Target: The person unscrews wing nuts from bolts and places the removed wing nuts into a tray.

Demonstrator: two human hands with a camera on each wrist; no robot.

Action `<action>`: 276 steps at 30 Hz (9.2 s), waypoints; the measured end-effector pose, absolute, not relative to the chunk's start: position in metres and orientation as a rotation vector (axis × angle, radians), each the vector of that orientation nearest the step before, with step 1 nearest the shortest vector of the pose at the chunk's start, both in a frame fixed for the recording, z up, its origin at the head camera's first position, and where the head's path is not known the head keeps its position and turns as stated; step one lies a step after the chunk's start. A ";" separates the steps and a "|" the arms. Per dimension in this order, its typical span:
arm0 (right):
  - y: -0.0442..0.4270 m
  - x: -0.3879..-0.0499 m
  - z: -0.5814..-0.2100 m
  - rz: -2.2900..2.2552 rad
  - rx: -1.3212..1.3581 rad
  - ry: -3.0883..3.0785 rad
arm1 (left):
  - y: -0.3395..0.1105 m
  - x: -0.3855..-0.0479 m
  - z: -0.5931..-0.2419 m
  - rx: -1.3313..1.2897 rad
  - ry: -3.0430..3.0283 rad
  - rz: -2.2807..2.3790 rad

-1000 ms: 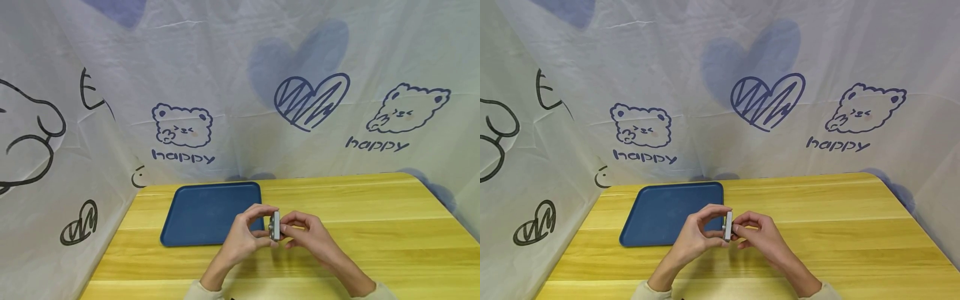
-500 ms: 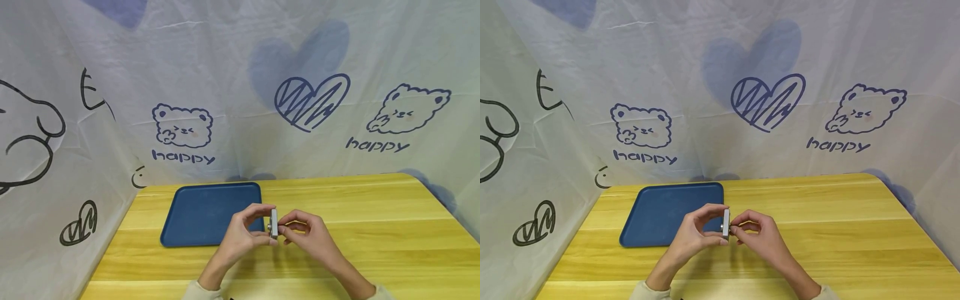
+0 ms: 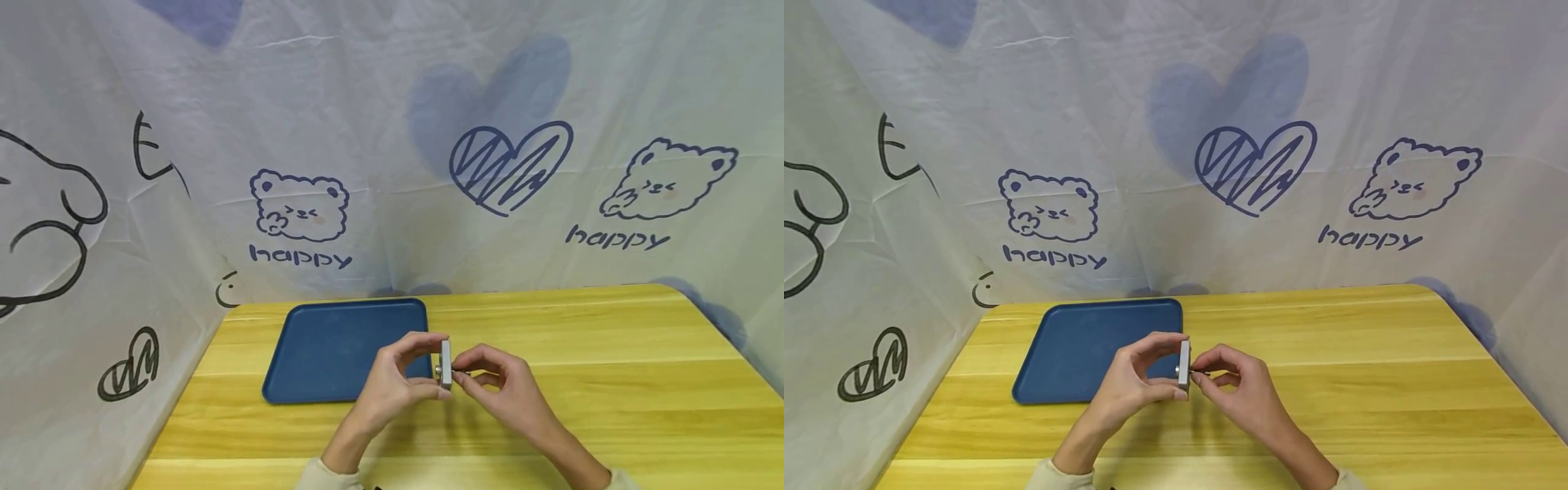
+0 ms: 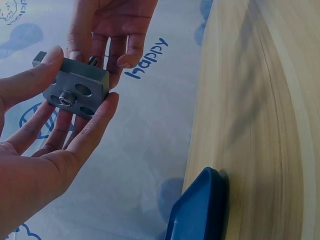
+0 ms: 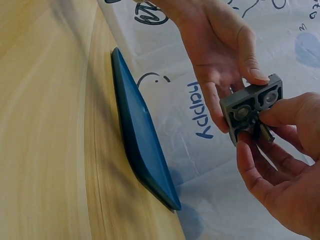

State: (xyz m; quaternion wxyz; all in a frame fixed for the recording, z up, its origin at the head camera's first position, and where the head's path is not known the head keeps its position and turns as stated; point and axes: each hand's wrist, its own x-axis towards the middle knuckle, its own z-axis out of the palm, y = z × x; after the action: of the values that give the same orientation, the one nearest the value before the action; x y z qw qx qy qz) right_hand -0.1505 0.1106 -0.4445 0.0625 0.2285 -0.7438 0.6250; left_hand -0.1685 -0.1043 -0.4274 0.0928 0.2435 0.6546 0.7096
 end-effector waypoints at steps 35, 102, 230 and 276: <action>0.126 -0.159 -0.441 2.450 0.503 -2.433 | -0.097 -0.165 -0.427 0.843 2.055 1.998; 0.117 -0.155 -0.438 2.071 0.530 -2.339 | -0.102 -0.169 -0.426 0.813 1.910 2.139; 0.112 -0.150 -0.442 1.923 0.717 -2.218 | -0.103 -0.167 -0.425 0.775 1.938 2.130; 0.129 -0.162 -0.446 2.676 0.441 -2.339 | -0.098 -0.166 -0.428 0.840 2.043 1.992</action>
State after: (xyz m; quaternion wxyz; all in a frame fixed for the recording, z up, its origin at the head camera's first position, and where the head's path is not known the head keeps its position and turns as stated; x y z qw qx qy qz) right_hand -0.1621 0.1286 -0.4458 -0.2183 0.1201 -0.6374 0.7291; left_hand -0.1661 -0.0981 -0.4282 0.0834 0.2816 0.6845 0.6673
